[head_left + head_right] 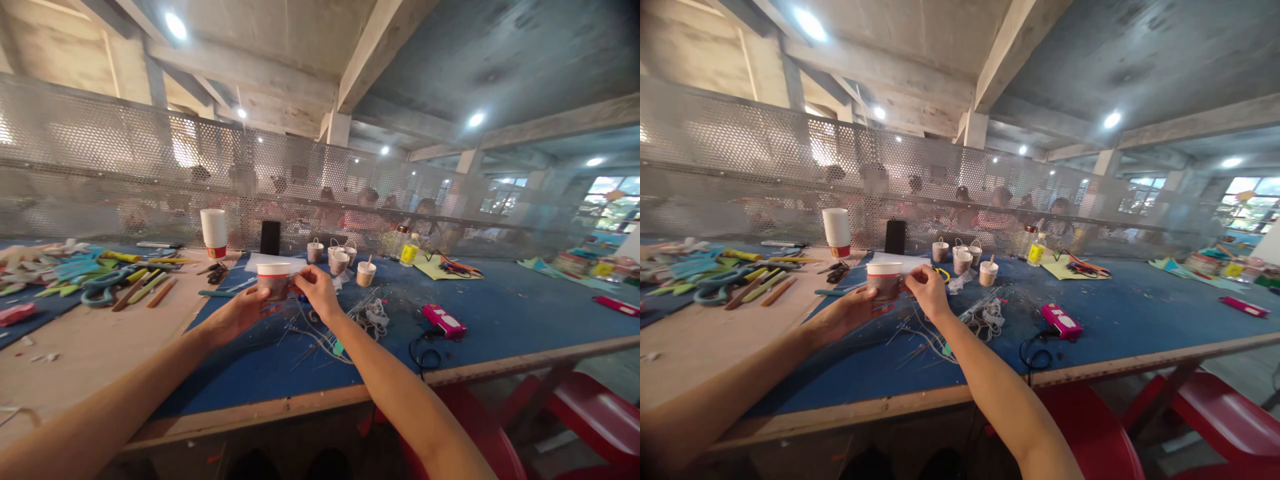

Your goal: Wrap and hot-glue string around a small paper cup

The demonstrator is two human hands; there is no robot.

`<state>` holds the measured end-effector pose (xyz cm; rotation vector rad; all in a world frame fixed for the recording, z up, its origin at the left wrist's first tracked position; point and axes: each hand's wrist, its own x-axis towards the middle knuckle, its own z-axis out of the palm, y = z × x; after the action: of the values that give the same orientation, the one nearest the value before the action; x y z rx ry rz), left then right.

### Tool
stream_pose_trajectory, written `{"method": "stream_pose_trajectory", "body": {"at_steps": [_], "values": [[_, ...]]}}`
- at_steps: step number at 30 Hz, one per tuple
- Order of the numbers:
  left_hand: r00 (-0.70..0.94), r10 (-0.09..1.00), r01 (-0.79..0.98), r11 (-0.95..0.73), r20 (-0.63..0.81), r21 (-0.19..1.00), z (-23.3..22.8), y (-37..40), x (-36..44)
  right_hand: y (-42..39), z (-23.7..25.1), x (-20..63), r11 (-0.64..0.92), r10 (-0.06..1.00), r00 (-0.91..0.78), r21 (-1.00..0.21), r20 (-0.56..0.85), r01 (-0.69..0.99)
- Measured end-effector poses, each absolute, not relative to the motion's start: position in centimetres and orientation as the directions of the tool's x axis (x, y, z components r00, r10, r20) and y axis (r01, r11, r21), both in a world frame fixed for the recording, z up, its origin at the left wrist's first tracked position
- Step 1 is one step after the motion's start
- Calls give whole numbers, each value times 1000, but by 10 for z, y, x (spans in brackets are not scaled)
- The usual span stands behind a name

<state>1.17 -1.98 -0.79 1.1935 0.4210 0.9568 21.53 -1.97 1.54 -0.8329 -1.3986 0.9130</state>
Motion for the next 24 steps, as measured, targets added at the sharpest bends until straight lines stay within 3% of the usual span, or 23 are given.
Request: {"method": "stream_pose_trajectory", "body": {"at_steps": [24], "values": [[548, 814, -322, -5, 191, 947, -4, -23, 13, -16, 15, 217, 389, 917, -61, -917, 395, -86]]}}
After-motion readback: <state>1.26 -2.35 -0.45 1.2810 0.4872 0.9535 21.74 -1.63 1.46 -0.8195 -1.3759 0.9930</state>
